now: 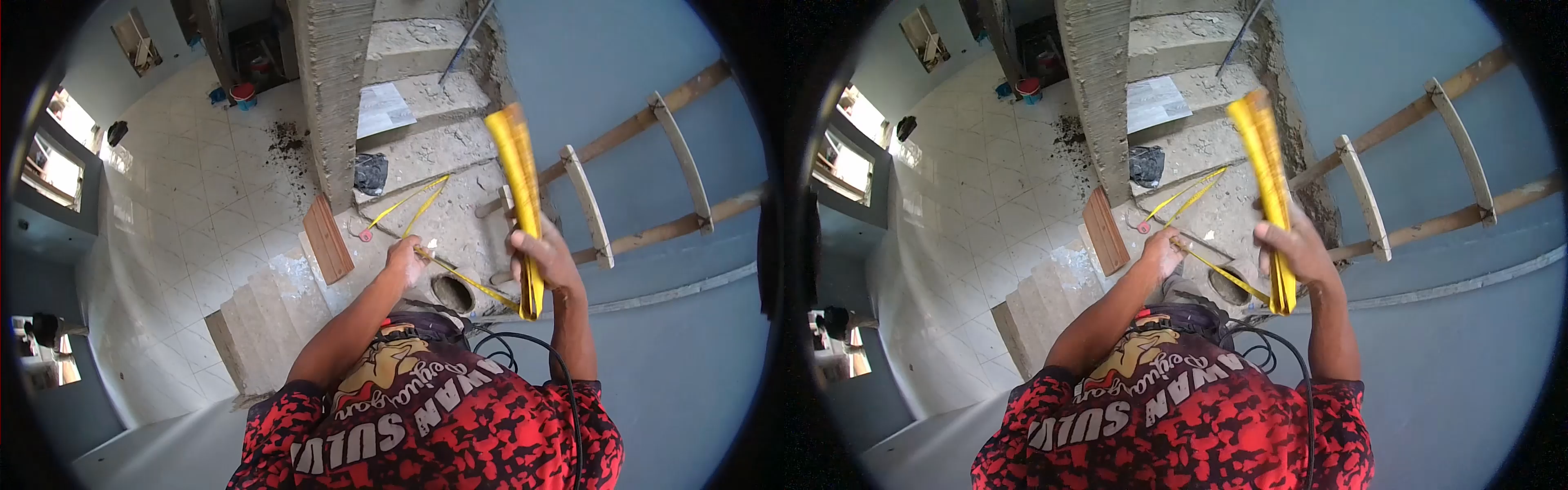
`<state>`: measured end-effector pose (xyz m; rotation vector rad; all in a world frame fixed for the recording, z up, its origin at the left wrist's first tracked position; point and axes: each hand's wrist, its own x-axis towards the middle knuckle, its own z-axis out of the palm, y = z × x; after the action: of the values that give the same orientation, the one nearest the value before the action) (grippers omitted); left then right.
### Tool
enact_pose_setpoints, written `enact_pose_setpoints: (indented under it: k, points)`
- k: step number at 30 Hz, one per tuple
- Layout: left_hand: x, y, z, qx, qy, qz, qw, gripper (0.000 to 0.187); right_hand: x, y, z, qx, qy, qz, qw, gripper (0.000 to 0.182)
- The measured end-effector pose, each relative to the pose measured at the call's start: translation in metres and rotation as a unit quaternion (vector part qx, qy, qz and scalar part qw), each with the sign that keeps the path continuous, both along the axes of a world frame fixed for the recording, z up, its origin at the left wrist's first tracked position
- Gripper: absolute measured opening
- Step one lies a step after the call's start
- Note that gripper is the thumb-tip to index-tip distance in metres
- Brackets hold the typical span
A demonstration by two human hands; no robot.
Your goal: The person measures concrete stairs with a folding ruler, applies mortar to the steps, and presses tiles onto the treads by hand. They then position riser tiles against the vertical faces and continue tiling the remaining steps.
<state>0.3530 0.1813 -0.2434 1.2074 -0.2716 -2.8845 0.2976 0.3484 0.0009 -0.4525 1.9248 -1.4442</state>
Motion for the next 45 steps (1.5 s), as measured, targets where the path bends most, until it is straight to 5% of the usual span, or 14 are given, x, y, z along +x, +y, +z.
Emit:
enact_pose_setpoints:
  k: [5,8,11,13,15,23,29,31,36,39,41,43,45]
  points:
    - [-0.001,-0.003,-0.031,-0.096,-0.030,-0.092,0.991,0.017,-0.015,0.028,-0.083,0.252,0.013,0.146,0.957,0.065]
    - [-0.005,0.010,-0.041,-0.031,0.026,-0.017,0.999,0.026,-0.010,0.025,-0.114,0.300,0.089,0.266,0.912,0.064]
    - [-0.011,0.016,-0.052,0.011,0.090,-0.007,0.996,0.034,-0.009,0.045,-0.178,0.314,0.070,0.232,0.918,0.064]
    - [-0.008,0.019,-0.053,0.008,0.114,-0.012,0.993,0.043,0.002,0.038,-0.164,0.318,0.035,0.234,0.918,0.064]
    - [-0.004,0.022,-0.045,0.022,0.159,-0.015,0.987,0.047,0.016,0.045,-0.174,0.196,0.061,0.143,0.968,0.055]
    - [-0.005,0.022,-0.023,-0.004,0.125,0.022,0.992,0.050,0.005,0.071,-0.171,0.284,0.059,0.258,0.922,0.051]
    - [0.008,0.019,-0.035,-0.093,0.099,0.020,0.991,0.048,0.007,0.046,-0.106,0.306,-0.126,0.303,0.894,0.039]
    - [0.016,0.016,-0.039,-0.248,0.067,-0.042,0.966,0.049,-0.001,0.058,-0.131,0.287,-0.114,0.350,0.884,0.041]
    - [0.042,0.005,-0.036,-0.241,0.099,-0.043,0.965,0.050,-0.011,0.048,-0.141,0.240,-0.316,0.314,0.862,0.043]
    - [0.061,-0.010,-0.030,-0.288,0.133,-0.105,0.943,0.052,-0.012,0.042,-0.152,0.251,-0.377,0.308,0.837,0.039]
    - [0.075,-0.023,-0.027,-0.423,0.144,-0.272,0.852,0.055,-0.016,0.032,-0.152,0.282,-0.438,0.314,0.793,0.039]
    - [0.092,-0.031,-0.032,-0.428,0.157,-0.270,0.848,0.062,-0.015,0.020,-0.154,0.296,-0.429,0.328,0.788,0.040]
    - [0.108,-0.044,-0.035,-0.543,0.144,-0.340,0.754,0.067,-0.018,0.008,-0.161,0.287,-0.442,0.382,0.759,0.042]
